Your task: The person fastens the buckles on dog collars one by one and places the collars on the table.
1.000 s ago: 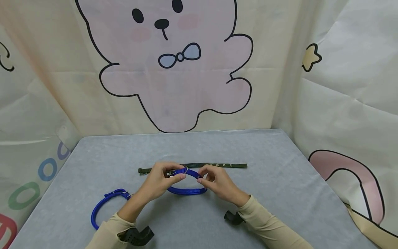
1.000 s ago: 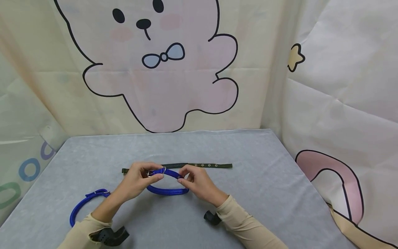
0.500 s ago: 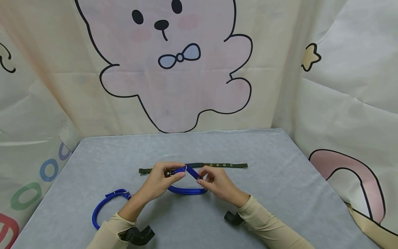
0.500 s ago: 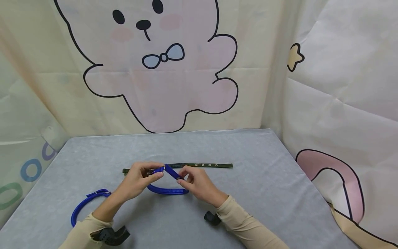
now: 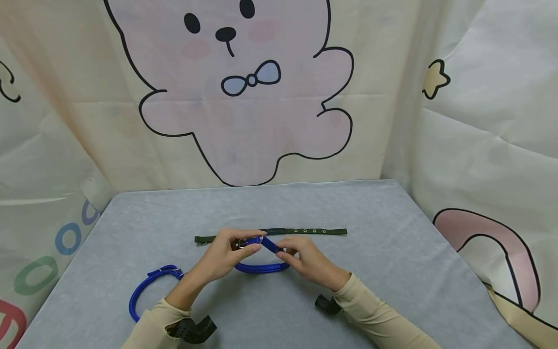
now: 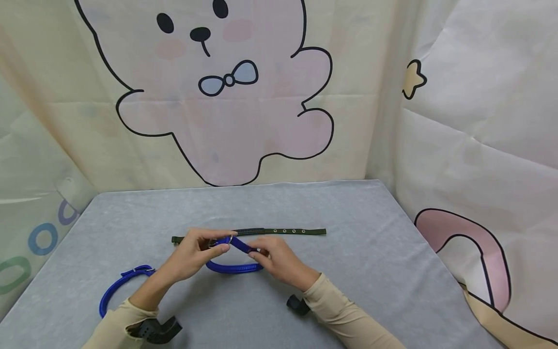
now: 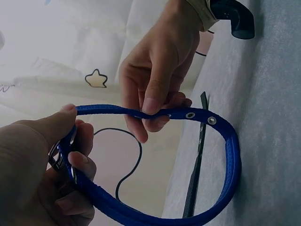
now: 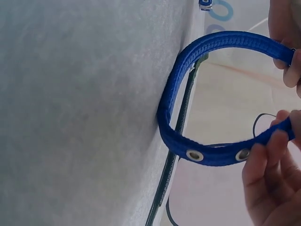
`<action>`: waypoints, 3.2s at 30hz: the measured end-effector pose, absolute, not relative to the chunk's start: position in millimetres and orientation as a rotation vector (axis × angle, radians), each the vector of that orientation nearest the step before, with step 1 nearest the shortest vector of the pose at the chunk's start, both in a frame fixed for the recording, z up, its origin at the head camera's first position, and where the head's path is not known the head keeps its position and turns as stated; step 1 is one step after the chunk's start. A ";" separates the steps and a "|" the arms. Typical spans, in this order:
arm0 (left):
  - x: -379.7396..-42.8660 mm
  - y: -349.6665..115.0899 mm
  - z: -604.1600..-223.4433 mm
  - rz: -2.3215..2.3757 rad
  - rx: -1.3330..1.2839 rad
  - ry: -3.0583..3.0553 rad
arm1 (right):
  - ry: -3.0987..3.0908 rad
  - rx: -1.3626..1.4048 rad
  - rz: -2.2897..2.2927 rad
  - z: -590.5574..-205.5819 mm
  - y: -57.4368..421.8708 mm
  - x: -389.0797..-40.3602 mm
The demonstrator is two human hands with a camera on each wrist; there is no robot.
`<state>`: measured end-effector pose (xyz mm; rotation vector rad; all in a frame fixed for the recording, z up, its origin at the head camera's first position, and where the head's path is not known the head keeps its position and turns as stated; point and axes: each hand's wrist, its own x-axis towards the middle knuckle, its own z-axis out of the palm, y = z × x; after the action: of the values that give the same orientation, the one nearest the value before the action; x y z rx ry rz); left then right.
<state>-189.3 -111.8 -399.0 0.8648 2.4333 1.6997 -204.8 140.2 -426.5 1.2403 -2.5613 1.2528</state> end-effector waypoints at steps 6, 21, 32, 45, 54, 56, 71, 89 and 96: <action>-188.0 -111.0 -399.2 1.676 0.897 2.414 | -2.637 1.221 1.140 -425.2 138.4 -201.5; -186.3 -109.3 -396.7 1.614 0.868 2.414 | -2.609 1.032 1.266 -425.3 136.5 -199.9; -186.6 -107.5 -398.5 1.580 0.840 2.467 | -2.562 0.903 1.104 -424.2 132.9 -195.5; -185.9 -105.9 -401.6 1.555 0.760 2.503 | -2.460 1.063 1.105 -425.2 132.8 -196.1; -186.2 -103.6 -403.7 1.749 0.687 2.515 | -2.548 0.954 1.385 -426.1 131.0 -195.0; -185.7 -103.1 -403.3 1.787 0.666 2.526 | -2.544 0.934 1.448 -424.5 129.7 -193.2; -178.6 -93.2 -403.6 1.576 0.769 2.772 | -2.505 1.067 1.581 -419.5 124.4 -184.1; -170.1 -87.0 -403.5 1.661 0.750 2.567 | -2.382 1.030 1.909 -417.5 123.7 -180.1; -172.1 -88.0 -406.4 1.666 0.774 2.586 | -2.367 1.022 1.835 -413.8 123.7 -180.3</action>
<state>-172.1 -88.0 -406.4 0.7737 2.5865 1.6660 -180.3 123.7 -413.8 1.0225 -2.3674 1.8350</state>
